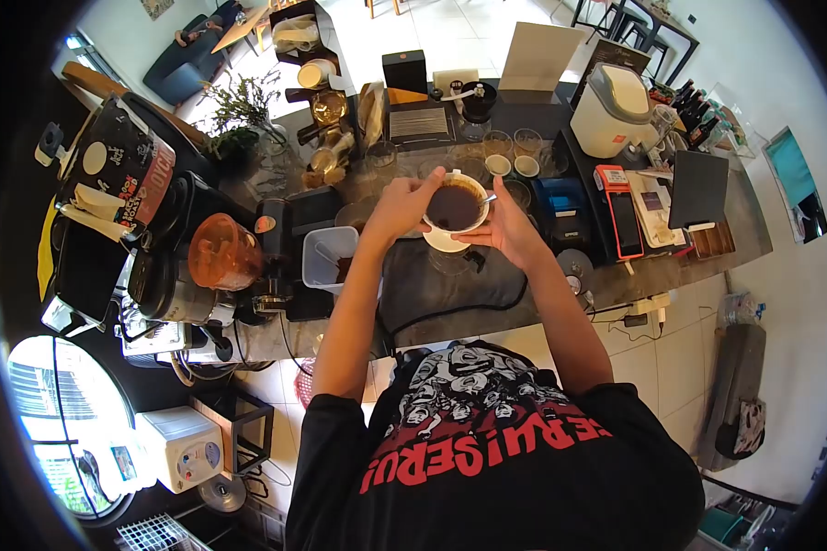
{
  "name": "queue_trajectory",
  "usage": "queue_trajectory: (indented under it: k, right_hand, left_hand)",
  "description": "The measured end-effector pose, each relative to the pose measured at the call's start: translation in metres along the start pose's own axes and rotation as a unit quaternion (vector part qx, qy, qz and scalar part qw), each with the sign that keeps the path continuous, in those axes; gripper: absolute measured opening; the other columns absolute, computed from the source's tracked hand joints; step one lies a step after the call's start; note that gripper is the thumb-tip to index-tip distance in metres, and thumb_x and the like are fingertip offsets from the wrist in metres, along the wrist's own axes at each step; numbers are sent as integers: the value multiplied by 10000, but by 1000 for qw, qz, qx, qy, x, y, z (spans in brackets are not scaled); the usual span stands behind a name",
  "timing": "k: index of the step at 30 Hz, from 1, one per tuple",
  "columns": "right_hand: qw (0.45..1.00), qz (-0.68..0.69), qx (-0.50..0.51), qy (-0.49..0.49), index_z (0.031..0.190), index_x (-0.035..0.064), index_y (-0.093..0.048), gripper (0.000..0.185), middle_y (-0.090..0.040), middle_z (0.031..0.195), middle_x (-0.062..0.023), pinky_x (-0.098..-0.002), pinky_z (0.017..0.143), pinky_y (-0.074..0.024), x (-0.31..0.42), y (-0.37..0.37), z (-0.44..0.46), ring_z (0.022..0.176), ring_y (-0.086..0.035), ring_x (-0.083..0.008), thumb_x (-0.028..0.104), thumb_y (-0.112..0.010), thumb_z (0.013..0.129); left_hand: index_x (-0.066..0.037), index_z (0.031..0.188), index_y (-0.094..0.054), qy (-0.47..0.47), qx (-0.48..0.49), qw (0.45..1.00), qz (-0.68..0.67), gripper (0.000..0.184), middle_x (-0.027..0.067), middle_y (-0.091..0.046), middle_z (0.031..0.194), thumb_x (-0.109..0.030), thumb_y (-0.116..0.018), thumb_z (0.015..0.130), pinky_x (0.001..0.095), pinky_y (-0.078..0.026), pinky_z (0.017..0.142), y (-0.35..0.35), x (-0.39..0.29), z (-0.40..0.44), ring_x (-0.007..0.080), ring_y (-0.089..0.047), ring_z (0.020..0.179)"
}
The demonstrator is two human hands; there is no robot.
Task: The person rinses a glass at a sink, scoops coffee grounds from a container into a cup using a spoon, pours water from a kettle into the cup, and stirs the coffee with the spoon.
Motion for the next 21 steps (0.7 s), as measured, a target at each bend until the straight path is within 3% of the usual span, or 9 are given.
queue_trajectory:
  k: [15, 18, 21]
  right_hand:
    - [1000, 17, -11, -18, 1566, -7, -383, 791, -575, 1484, -252, -509, 1083, -604, -19, 11, -11, 1275, -697, -390, 655, -338, 1136]
    - [1000, 16, -15, -15, 1595, 2, -382, 790, -554, 1511, -265, -481, 1082, -605, -23, 11, -11, 1289, -687, -397, 647, -318, 1143]
    - [1000, 13, -17, -13, 1607, 3, -378, 789, -532, 1535, -268, -476, 1085, -602, -26, 12, -11, 1311, -672, -401, 640, -321, 1145]
  left_hand:
    - [118, 1054, -795, 12, 7, 999, -42, 800, 130, -745, 839, -664, -633, 1019, 320, -644, 583, -17, 33, 1, 174, -748, 740]
    - [117, 1143, -760, 24, 30, 998, -41, 775, 140, -764, 965, -638, -606, 1056, 327, -682, 690, -14, 35, -2, 175, -769, 837]
    - [102, 1055, -801, 8, -3, 999, -52, 792, 129, -758, 835, -669, -625, 1023, 328, -655, 606, -16, 40, -3, 179, -760, 756]
Point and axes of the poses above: each hand's wrist, its own z-axis towards the middle knuckle, its own y-axis out of the back of the hand, x = y × z, the point moved 1 cm from there along z, towards the middle knuckle
